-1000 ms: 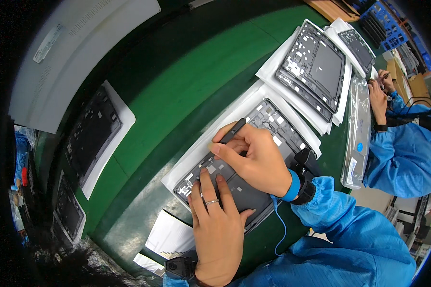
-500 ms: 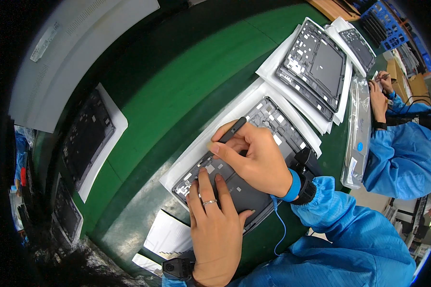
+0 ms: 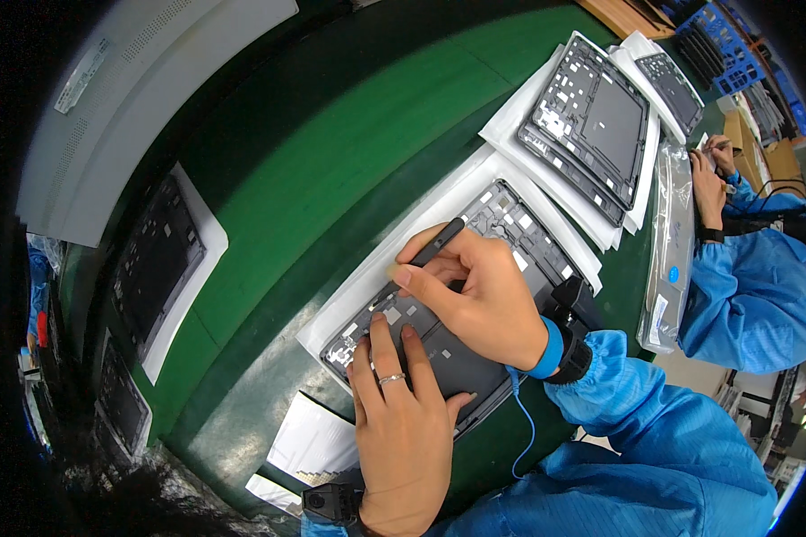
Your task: Processing and organizing electronic tablet back panels on an assembly line, applying components and moving finished pieces.
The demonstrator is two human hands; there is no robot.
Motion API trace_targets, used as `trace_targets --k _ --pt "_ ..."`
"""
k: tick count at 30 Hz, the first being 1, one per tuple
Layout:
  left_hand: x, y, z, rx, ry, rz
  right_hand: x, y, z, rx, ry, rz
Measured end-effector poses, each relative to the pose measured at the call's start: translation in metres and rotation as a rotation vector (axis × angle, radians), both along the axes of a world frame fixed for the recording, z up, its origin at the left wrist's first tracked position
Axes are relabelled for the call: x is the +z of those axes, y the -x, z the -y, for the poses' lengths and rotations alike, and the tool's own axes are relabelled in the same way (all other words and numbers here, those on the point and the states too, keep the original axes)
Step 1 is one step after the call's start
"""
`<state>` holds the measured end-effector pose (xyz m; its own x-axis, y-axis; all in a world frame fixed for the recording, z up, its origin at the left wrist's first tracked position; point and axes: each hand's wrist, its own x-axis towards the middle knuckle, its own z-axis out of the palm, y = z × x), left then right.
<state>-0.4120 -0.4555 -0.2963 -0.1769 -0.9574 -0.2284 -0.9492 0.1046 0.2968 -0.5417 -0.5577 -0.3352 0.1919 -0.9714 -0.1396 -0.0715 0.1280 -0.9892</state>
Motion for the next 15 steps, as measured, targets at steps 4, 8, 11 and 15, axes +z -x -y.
trace_targets --k 4,8,11,15 --pt "0.0002 -0.0006 0.001 -0.006 0.003 0.009 -0.0015 0.0 0.0006 0.001 -0.005 -0.017" --pt "0.0004 -0.0008 0.0009 -0.007 0.002 0.02 -0.0019 -0.0002 0.0008 0.007 -0.002 -0.027" --pt "-0.0009 0.0004 0.0017 -0.008 0.002 0.017 -0.0023 0.0012 0.0014 0.008 0.005 -0.04" --pt "-0.002 -0.0004 0.0008 0.009 0.002 0.001 -0.0032 -0.0009 0.0005 -0.002 0.019 -0.027"
